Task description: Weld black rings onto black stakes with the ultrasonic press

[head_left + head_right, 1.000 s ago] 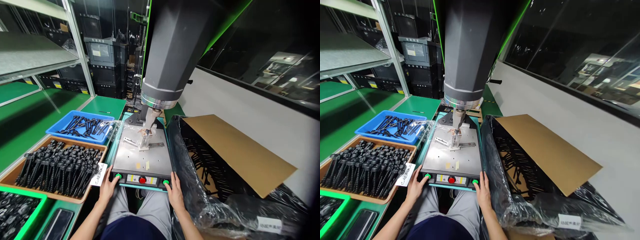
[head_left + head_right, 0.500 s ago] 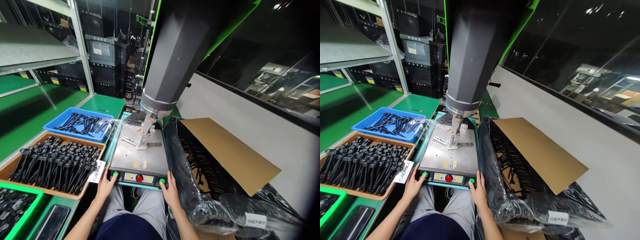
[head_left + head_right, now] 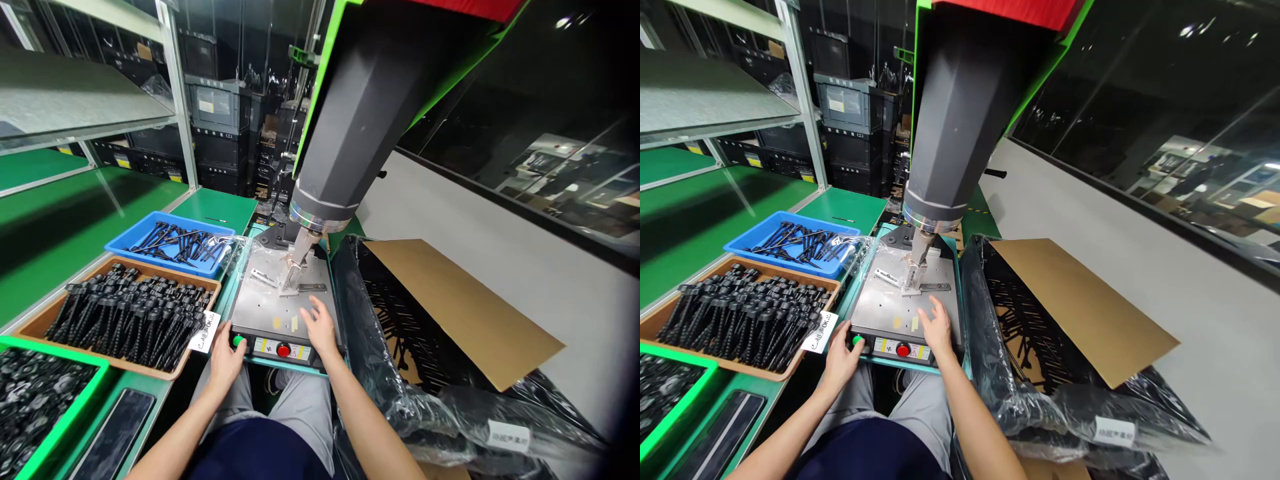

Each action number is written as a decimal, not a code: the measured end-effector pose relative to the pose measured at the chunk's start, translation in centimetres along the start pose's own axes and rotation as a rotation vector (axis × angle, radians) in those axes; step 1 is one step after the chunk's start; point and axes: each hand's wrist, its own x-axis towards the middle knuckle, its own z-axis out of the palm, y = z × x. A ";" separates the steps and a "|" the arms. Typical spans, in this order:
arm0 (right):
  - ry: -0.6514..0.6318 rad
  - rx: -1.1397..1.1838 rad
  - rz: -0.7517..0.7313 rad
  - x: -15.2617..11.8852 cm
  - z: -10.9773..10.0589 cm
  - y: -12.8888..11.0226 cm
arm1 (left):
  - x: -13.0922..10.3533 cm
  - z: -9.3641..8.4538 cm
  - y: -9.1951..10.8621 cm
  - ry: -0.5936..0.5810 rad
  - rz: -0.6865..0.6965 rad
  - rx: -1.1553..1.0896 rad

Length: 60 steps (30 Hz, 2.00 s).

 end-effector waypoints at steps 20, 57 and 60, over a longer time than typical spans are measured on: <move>-0.483 0.546 0.323 1.6 5.4 -9.3 | 5.7 4.7 10.0 -0.580 -0.777 -1.526; 0.096 0.077 0.097 5.0 -1.1 -9.3 | 6.3 3.7 10.8 -0.603 -0.575 -1.373; 0.030 0.316 0.250 2.4 -3.4 -9.4 | 5.3 3.8 9.2 -0.680 -0.604 -1.062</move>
